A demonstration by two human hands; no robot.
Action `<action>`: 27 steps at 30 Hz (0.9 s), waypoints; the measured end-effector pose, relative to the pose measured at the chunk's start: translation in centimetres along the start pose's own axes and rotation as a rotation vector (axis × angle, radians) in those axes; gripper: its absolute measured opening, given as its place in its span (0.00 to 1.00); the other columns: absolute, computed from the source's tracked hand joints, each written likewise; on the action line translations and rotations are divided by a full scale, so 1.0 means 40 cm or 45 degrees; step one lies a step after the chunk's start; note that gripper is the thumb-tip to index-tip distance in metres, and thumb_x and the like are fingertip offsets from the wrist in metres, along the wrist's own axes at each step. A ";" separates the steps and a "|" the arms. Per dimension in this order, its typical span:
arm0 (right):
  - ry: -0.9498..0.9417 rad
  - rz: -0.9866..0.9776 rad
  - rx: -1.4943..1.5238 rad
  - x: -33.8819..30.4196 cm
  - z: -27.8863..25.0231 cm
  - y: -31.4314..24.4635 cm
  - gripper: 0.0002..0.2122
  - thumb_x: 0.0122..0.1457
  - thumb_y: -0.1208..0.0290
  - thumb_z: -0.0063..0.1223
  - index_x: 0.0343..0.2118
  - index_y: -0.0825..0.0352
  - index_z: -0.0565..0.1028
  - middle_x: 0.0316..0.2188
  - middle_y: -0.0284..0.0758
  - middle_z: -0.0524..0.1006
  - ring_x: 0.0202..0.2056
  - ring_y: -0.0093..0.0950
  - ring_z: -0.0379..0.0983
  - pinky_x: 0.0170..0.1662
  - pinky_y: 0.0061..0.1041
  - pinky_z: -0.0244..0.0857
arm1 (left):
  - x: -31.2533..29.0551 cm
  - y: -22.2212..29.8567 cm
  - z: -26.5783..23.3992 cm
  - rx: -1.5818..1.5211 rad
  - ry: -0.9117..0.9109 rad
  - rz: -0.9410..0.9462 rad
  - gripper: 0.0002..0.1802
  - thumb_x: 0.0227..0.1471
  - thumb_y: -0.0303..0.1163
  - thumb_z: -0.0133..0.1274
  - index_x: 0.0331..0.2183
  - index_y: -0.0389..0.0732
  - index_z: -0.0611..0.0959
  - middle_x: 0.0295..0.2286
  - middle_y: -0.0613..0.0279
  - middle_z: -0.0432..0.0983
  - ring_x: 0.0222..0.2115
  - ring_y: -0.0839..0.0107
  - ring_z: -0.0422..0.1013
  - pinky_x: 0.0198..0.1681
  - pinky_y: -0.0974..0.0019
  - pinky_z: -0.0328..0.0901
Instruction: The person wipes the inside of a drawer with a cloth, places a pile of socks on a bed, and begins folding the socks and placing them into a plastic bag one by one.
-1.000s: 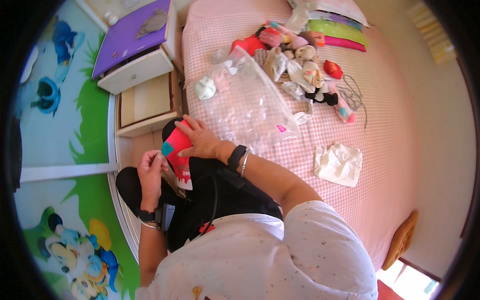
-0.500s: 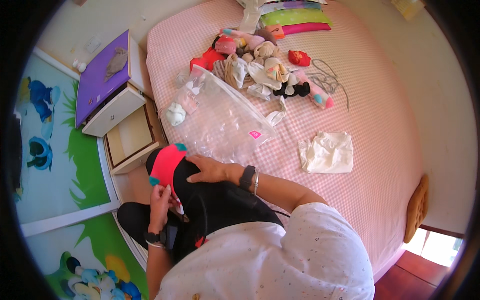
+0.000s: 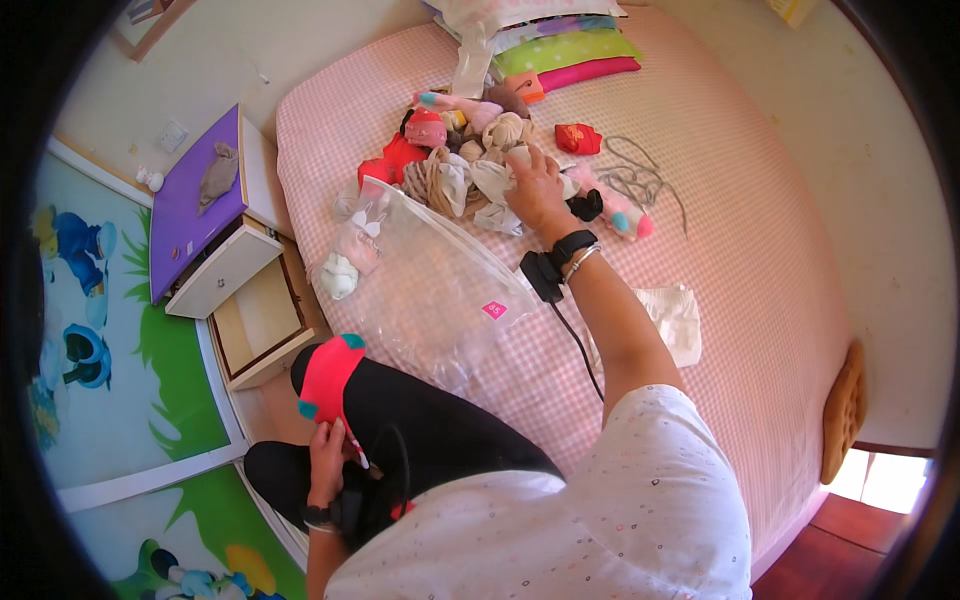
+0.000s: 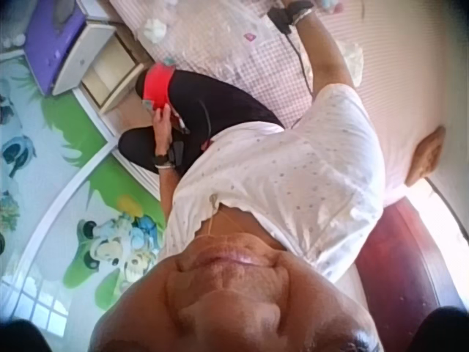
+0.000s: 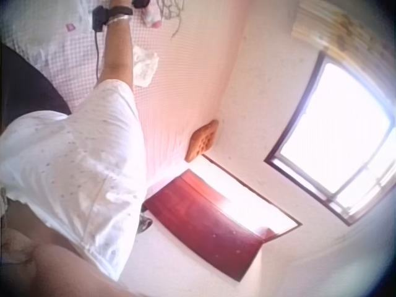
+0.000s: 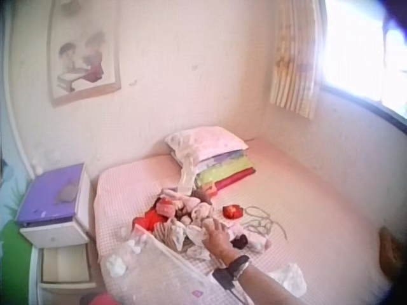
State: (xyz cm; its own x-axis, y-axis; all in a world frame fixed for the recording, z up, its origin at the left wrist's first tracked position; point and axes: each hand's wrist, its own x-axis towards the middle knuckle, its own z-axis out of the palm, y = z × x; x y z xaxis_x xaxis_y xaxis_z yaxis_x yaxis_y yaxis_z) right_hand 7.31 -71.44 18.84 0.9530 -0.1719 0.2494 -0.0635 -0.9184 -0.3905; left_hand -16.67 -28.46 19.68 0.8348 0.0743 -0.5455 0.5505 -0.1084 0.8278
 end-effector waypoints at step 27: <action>0.198 0.567 1.366 -0.090 -0.251 0.216 0.11 0.56 0.68 0.48 0.35 0.71 0.72 0.22 0.28 0.71 0.20 0.15 0.65 0.22 0.15 0.59 | -0.002 0.002 0.005 -0.037 0.054 0.012 0.14 0.56 0.37 0.46 0.21 0.42 0.69 0.17 0.65 0.69 0.14 0.77 0.65 0.19 0.75 0.62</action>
State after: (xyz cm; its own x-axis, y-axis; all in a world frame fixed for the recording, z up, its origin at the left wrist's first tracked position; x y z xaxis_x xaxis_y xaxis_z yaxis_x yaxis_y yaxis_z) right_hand 0.36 -82.34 23.48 0.8583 -0.5127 -0.0214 -0.0293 -0.0074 -0.9995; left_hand -16.72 -28.69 19.75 0.8387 0.1154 -0.5322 0.5419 -0.0804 0.8366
